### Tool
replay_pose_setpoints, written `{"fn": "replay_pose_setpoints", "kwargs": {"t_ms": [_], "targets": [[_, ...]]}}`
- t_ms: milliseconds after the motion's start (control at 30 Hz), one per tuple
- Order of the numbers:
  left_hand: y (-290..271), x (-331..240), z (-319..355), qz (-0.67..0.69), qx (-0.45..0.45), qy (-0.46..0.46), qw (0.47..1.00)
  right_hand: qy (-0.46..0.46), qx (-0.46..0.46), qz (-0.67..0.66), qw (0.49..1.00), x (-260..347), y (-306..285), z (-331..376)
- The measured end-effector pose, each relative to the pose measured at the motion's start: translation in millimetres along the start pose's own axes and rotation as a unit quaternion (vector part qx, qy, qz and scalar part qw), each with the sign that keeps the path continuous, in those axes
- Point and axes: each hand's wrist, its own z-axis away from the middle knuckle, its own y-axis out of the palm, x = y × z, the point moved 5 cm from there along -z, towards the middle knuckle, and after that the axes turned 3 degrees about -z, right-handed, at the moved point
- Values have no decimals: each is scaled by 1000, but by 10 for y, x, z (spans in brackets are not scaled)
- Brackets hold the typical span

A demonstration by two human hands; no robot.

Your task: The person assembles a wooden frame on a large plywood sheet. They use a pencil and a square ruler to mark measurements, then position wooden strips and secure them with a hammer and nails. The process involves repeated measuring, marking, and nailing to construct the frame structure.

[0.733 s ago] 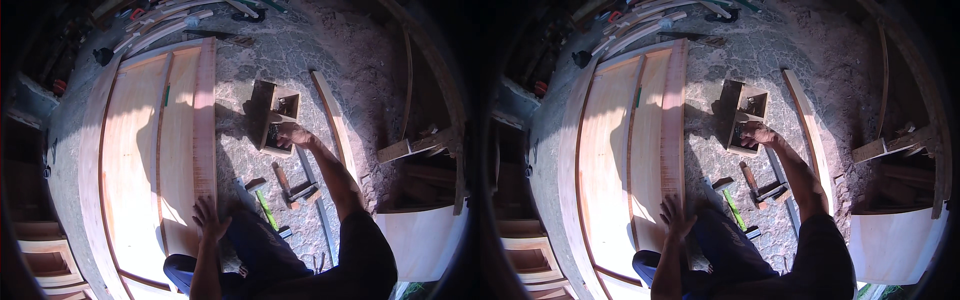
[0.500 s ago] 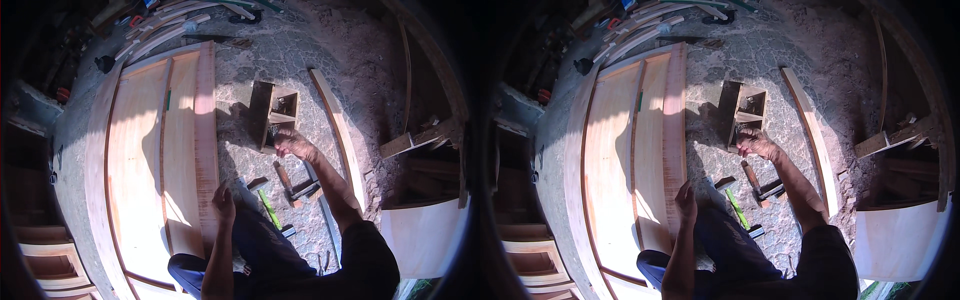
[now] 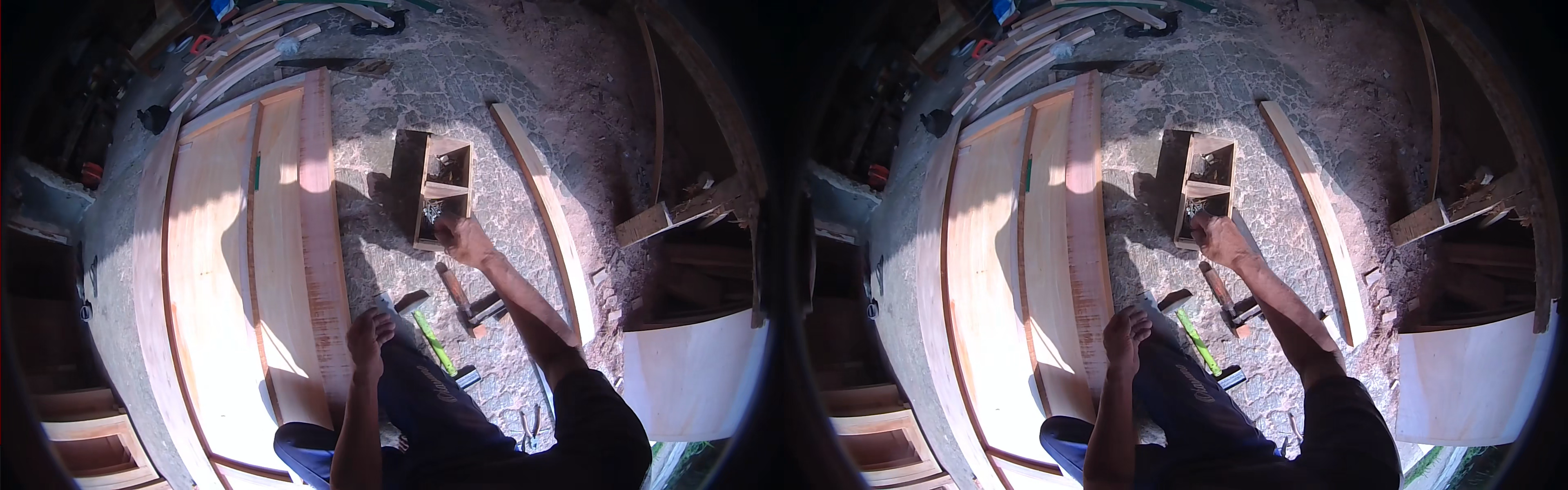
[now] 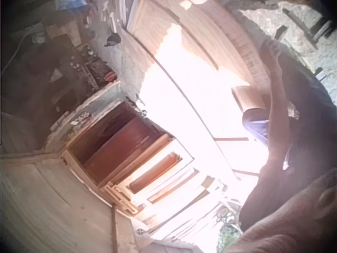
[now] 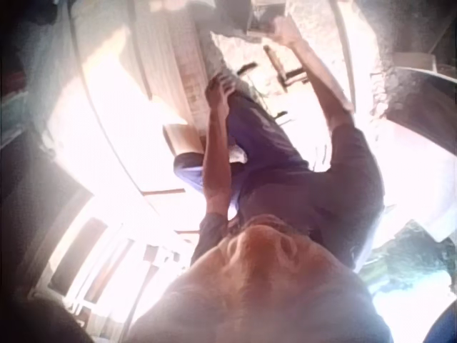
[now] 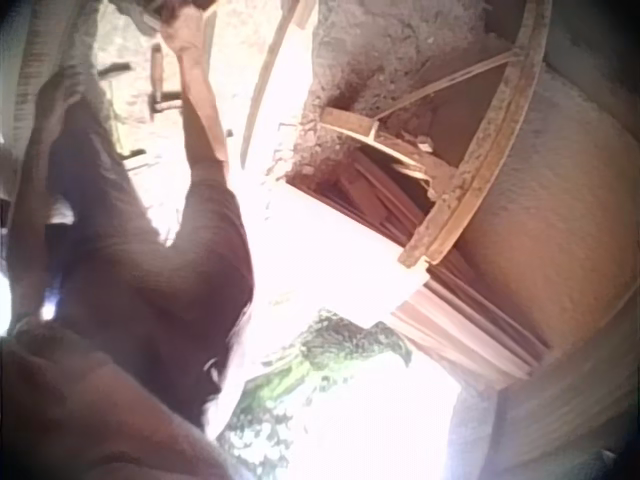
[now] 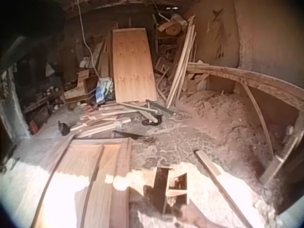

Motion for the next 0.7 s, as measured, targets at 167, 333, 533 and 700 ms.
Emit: {"fn": "replay_pose_setpoints", "kwargs": {"t_ms": [167,333,533,700], "targets": [[-593,-95,198,-359,-89,176,912,-33,135,224,965,-724,326,-536],[-881,92,160,-295,-68,179,936,28,256,288,922,-907,721,-583],[-893,163,162,-327,-113,135,929,29,257,260,930,-847,747,-576],[-842,102,177,-308,-99,126,938,38,285,274,918,-922,769,-651]]}}
